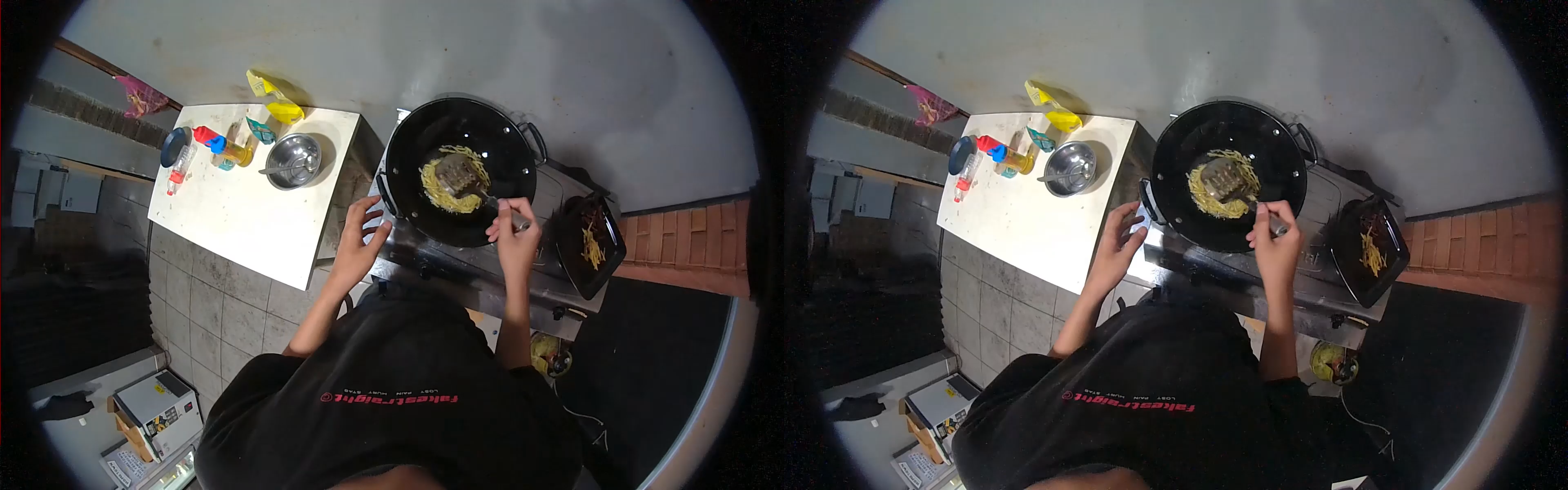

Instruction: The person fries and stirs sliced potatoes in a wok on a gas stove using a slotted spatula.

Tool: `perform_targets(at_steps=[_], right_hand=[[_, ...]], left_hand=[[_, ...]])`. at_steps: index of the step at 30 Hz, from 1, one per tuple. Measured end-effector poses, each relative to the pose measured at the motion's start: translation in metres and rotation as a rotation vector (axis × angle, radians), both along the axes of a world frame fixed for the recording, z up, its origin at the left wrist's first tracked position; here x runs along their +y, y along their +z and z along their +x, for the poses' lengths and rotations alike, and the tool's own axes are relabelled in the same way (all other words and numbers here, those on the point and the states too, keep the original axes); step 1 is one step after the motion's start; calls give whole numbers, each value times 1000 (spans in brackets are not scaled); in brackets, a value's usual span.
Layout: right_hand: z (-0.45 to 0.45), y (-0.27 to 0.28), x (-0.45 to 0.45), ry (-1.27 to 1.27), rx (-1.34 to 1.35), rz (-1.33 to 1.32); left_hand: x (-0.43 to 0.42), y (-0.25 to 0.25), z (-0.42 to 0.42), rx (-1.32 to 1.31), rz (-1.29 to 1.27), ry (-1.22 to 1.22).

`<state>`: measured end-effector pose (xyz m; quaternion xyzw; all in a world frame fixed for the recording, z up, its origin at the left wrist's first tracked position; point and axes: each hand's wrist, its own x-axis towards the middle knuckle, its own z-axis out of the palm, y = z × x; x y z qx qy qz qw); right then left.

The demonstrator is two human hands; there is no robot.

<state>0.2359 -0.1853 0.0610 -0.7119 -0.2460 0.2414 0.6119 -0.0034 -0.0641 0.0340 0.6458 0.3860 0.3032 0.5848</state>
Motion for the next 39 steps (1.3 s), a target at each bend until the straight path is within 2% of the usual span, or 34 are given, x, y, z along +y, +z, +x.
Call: perform_targets(at_steps=[5,7,14,18,20,27,39], right_hand=[[-5,-21,-3,123,-63,43],[-6,-21,0,206,-284,53],[0,-24,0,227,-387,55],[7,-30,0,223,-347,44],[7,-23,-3,178,-147,11],[25,-27,-5,125,143,66],[34,-43,-9,129,169,76]], left_hand=[[-2,2,11,87,79,-8],[-6,4,13,82,90,10],[-17,0,18,231,85,9],[-21,8,15,234,98,0],[-21,8,14,234,79,-1],[-25,3,14,261,69,9],[-26,7,3,147,53,45]])
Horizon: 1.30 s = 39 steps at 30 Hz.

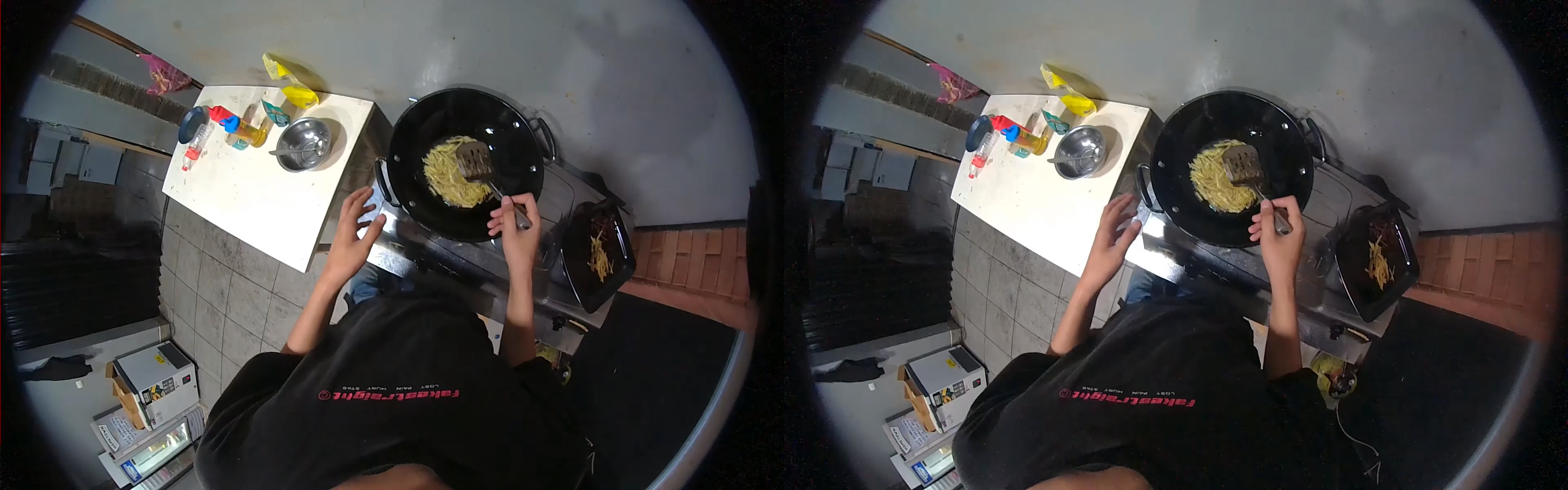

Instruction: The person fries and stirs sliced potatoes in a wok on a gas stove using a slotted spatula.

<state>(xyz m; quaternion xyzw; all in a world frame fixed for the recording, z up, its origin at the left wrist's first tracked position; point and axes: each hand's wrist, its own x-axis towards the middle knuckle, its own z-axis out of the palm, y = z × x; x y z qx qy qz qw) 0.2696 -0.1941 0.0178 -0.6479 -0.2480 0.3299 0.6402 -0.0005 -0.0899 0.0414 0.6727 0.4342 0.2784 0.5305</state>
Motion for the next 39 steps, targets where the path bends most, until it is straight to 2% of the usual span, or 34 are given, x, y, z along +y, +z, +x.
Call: perform_targets(at_steps=[22,39], right_hand=[[-5,11,-20,112,-122,-232],[-15,8,-19,72,-88,-184]], left_hand=[[-4,-3,17,179,134,-62],[-4,10,18,219,168,-107]])
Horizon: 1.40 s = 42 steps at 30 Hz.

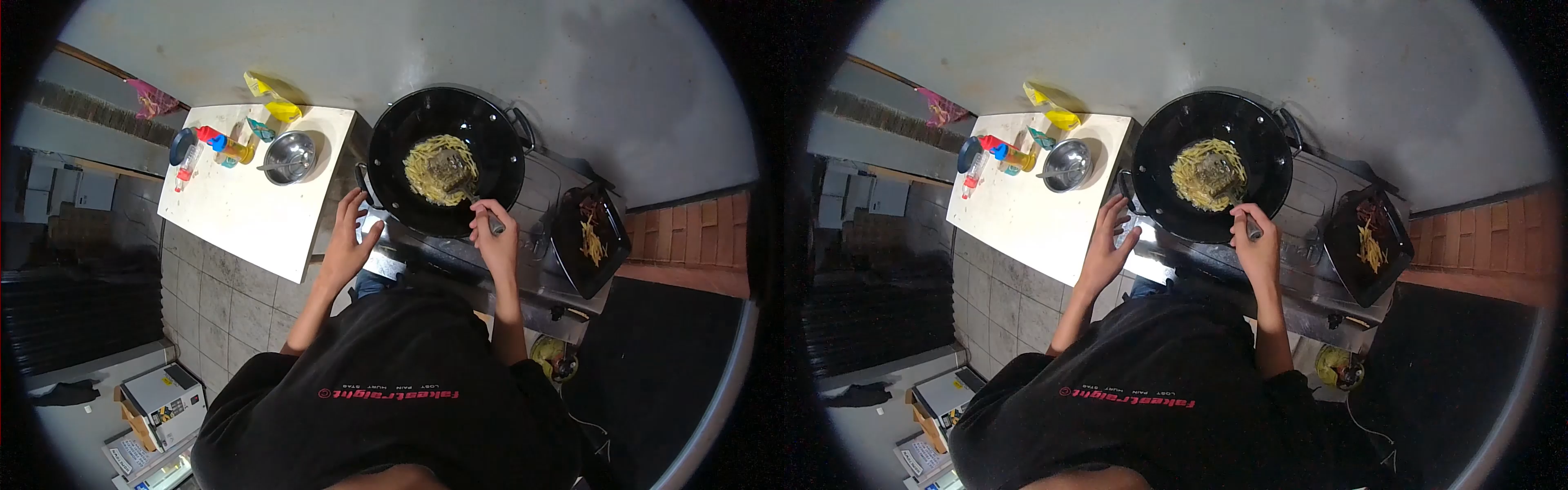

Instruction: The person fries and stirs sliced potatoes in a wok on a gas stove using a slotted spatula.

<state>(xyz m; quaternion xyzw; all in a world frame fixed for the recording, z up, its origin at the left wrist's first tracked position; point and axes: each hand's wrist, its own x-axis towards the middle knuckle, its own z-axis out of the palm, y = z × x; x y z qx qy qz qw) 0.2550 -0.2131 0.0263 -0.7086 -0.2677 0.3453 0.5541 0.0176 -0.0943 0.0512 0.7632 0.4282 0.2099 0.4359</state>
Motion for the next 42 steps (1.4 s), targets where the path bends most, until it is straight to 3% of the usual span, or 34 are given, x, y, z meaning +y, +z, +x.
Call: perform_targets(at_steps=[5,11,13,14,16,27,38,42], right_hand=[[-4,-4,2,-7,-24,60],[-5,-3,8,78,-448,143],[-8,2,8,21,-122,85],[-7,2,9,23,-124,85],[-4,-2,10,-43,142,126],[0,-10,23,-37,180,95],[18,-2,12,-126,477,190],[19,0,7,-102,433,197]], left_hand=[[2,1,-2,12,-5,2],[2,1,-2,3,3,6],[2,0,-3,-1,10,3],[2,0,-4,-1,12,3],[2,1,-5,7,10,2],[-1,2,-3,1,-3,11],[-4,2,-2,44,3,-5],[-5,1,-1,52,19,-1]])
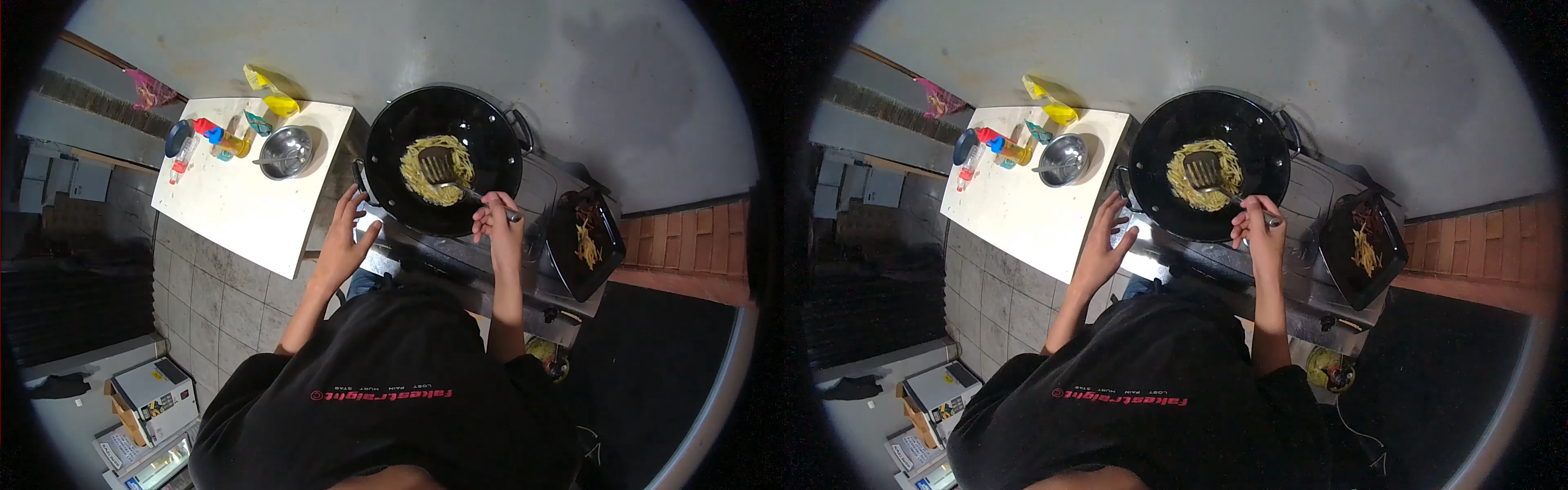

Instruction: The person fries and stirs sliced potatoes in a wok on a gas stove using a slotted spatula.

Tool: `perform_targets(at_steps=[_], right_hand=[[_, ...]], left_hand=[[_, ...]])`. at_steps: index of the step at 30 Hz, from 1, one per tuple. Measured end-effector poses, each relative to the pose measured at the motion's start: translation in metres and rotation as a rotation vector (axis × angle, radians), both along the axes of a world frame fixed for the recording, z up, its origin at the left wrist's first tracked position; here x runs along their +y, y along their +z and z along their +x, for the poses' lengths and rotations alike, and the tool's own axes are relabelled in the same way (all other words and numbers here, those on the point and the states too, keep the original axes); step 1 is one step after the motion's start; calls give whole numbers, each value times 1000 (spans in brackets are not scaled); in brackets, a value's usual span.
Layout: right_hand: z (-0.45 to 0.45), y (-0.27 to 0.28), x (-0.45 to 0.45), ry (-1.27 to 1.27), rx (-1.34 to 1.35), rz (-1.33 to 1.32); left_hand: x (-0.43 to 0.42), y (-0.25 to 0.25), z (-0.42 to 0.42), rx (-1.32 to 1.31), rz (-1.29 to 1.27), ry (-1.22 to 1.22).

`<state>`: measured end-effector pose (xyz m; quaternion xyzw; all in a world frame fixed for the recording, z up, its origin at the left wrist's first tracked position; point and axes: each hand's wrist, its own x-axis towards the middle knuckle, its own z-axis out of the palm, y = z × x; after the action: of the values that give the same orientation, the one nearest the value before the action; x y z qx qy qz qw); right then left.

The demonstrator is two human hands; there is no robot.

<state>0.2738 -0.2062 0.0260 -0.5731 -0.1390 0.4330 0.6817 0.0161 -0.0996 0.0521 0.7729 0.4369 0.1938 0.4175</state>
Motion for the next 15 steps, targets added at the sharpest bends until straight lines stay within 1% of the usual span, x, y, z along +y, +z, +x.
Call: perform_targets(at_steps=[5,9,11,15], right_hand=[[-1,-1,-1,75,-163,19],[-3,0,2,76,-217,16],[-5,-4,5,71,-303,-4],[-10,-3,9,75,-283,-43]], left_hand=[[0,0,2,10,9,-2],[-2,-1,3,5,0,5],[-2,-3,1,6,6,1],[-1,-3,0,11,6,-4]])
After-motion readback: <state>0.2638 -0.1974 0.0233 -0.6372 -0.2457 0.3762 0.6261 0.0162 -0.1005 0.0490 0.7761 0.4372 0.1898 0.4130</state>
